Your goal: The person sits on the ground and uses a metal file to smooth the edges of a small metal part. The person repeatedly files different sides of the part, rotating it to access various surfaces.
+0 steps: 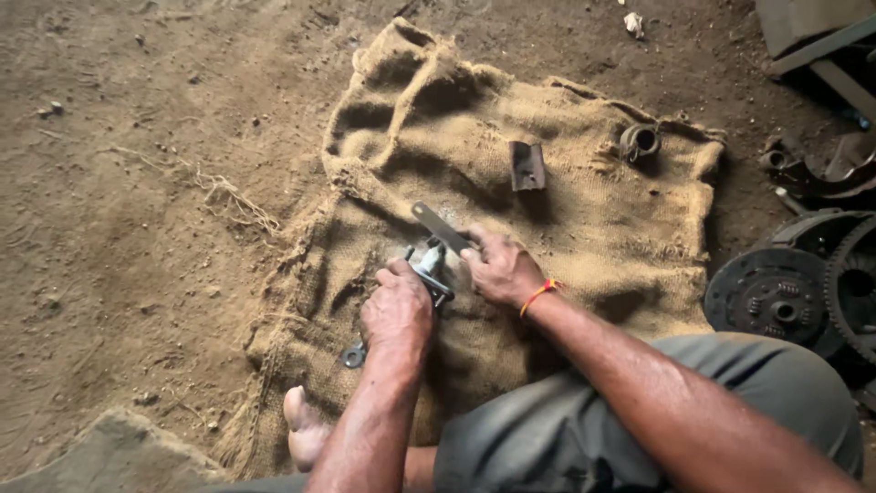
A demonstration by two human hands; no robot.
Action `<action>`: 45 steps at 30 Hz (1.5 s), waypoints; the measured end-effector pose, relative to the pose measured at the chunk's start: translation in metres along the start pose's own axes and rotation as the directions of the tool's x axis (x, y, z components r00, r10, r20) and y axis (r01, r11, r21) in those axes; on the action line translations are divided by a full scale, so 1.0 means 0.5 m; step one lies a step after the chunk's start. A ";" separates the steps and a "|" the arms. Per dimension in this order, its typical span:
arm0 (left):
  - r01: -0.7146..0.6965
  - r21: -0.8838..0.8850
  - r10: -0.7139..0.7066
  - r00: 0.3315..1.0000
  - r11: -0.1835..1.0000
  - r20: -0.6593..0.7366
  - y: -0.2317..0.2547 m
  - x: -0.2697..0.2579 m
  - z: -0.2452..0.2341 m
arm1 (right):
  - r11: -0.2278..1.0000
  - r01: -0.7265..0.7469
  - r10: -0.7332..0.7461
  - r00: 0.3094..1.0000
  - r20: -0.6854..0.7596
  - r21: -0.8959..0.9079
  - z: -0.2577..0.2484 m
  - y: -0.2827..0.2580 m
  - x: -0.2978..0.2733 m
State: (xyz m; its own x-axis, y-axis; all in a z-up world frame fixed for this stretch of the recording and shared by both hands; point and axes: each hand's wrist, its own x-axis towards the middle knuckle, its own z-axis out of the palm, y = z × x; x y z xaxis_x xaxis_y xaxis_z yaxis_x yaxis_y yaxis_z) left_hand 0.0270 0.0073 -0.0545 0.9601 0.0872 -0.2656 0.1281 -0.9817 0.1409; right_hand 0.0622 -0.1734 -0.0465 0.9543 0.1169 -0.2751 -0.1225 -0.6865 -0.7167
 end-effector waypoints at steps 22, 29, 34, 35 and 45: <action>0.059 0.006 -0.059 0.983 0.998 0.174 0.008 0.015 -0.050 | 0.980 0.083 -0.074 0.996 0.057 -0.181 -0.018 -0.077 -0.040; 0.020 0.015 -0.019 0.998 1.000 -0.060 -0.011 0.014 0.020 | 0.965 0.102 -0.106 0.994 -0.003 -0.244 0.005 -0.069 -0.071; -0.040 0.084 0.050 0.992 0.996 -0.117 -0.027 0.024 0.035 | 0.983 0.006 -0.008 1.000 -0.011 -0.183 -0.003 -0.066 -0.048; -0.051 0.117 0.066 0.990 0.992 -0.127 -0.033 0.024 0.039 | 0.982 0.032 -0.034 0.999 -0.006 -0.185 0.005 -0.063 -0.055; -0.049 -0.058 0.057 0.987 0.997 0.149 -0.036 0.036 -0.038 | 0.975 0.180 -0.198 0.971 -0.138 -0.132 0.047 -0.034 -0.057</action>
State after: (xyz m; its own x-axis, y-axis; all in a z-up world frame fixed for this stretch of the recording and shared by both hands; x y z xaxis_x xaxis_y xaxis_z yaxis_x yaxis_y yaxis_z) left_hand 0.0465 0.0299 -0.0439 0.9180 0.0046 -0.3966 0.0953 -0.9732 0.2092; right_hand 0.0308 -0.1483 -0.0417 0.9879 0.1504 -0.0370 0.0882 -0.7428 -0.6636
